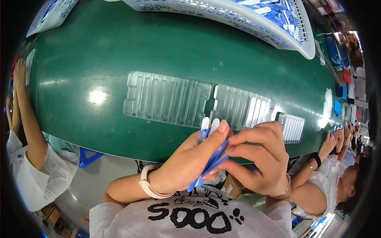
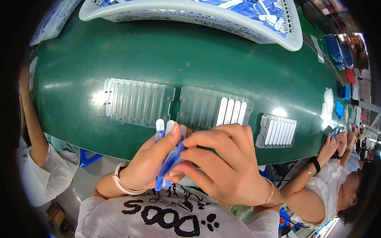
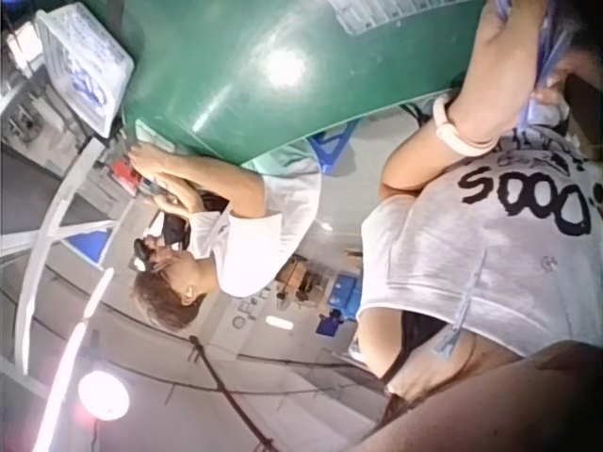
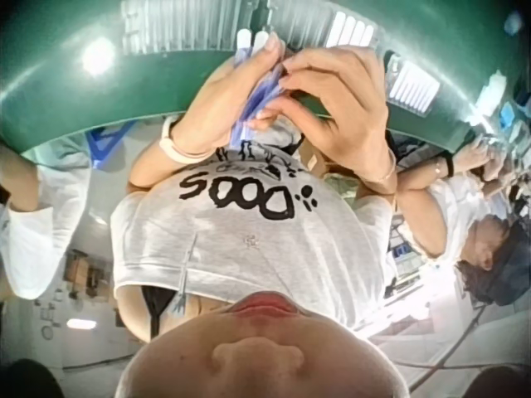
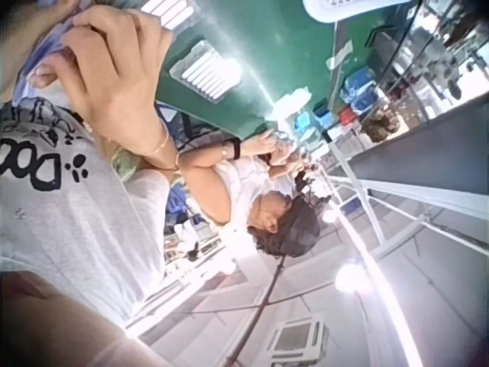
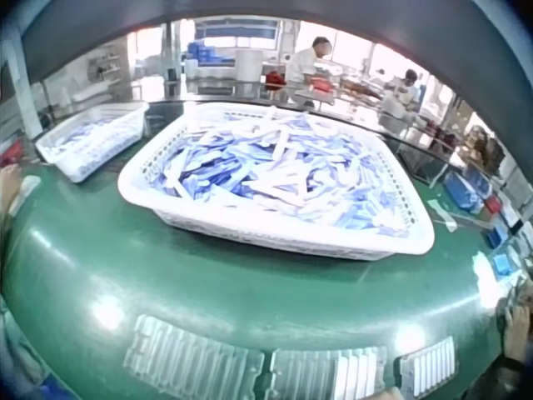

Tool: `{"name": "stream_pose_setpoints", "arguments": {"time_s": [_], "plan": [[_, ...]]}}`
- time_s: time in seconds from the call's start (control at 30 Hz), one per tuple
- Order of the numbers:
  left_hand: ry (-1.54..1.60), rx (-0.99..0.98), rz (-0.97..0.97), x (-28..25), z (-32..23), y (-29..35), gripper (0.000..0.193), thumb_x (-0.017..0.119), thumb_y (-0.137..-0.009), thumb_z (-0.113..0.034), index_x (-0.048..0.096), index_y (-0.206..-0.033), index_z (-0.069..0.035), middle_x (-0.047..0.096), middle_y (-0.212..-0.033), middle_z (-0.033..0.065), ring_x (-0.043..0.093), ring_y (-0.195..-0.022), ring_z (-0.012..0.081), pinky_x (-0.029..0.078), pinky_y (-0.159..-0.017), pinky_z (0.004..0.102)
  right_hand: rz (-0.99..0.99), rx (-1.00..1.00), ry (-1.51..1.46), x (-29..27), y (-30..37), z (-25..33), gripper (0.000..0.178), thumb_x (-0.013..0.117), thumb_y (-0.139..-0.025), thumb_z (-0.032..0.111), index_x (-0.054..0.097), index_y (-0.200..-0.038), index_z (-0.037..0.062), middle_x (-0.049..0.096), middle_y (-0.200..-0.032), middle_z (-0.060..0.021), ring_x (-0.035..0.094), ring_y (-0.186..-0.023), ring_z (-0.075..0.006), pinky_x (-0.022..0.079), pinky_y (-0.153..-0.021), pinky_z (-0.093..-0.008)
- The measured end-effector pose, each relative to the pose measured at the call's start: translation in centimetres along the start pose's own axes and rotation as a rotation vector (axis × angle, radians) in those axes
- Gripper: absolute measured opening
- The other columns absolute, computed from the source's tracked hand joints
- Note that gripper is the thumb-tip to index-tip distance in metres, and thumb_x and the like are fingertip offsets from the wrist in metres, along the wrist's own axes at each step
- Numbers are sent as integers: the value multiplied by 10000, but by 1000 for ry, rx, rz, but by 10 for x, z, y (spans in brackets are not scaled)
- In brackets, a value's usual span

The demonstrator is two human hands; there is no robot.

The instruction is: The person removes protective film from strips by hand and places the strips into slots of plastic trays.

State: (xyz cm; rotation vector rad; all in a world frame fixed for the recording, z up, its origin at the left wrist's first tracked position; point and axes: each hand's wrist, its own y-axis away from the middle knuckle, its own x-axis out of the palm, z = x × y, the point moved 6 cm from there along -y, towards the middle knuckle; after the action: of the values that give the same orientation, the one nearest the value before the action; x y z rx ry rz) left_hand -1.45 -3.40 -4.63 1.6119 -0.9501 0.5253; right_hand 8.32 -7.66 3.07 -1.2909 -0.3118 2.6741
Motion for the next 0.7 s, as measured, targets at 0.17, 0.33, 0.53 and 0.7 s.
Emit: {"name": "stream_pose_setpoints", "arguments": {"time_s": [0.17, 0.33, 0.53, 0.7], "plan": [[-238, 15, 79, -2, -1, 4, 403, 406, -982, -437, 506, -940, -50, 488, -664, 17, 398, -486, 63, 310, -421, 209, 90, -61, -178, -12, 1, -11, 203, 768, -579, 137, 649, -738, 97, 627, -941, -22, 524, -824, -217, 400, -705, -309], [-310, -46, 103, 6, -6, 11, 284, 572, -924, -228, 568, -1073, 14, 538, -692, 28, 403, -501, 43, 300, -425, 205, 7, -198, -214, -24, 7, -26, 183, 726, -578, 132, 698, -757, 107, 640, -921, -23, 534, -769, -201, 415, -622, -307], [-542, 98, 61, 5, -15, 14, 223, 681, -843, -193, 642, -977, -20, 553, -691, -39, 431, -556, 33, 332, -507, 215, -45, -272, -105, -31, 7, -28, 202, 719, -563, 154, 708, -760, 110, 636, -865, -11, 530, -747, -180, 395, -600, -279], [-562, 140, 17, 5, -14, 12, 136, 726, -792, -102, 641, -834, -4, 579, -653, -24, 479, -579, 23, 345, -496, 196, -97, -261, -93, -28, 5, -32, 235, 755, -596, 107, 714, -825, 77, 641, -847, -31, 562, -695, -174, 423, -570, -247]]}}
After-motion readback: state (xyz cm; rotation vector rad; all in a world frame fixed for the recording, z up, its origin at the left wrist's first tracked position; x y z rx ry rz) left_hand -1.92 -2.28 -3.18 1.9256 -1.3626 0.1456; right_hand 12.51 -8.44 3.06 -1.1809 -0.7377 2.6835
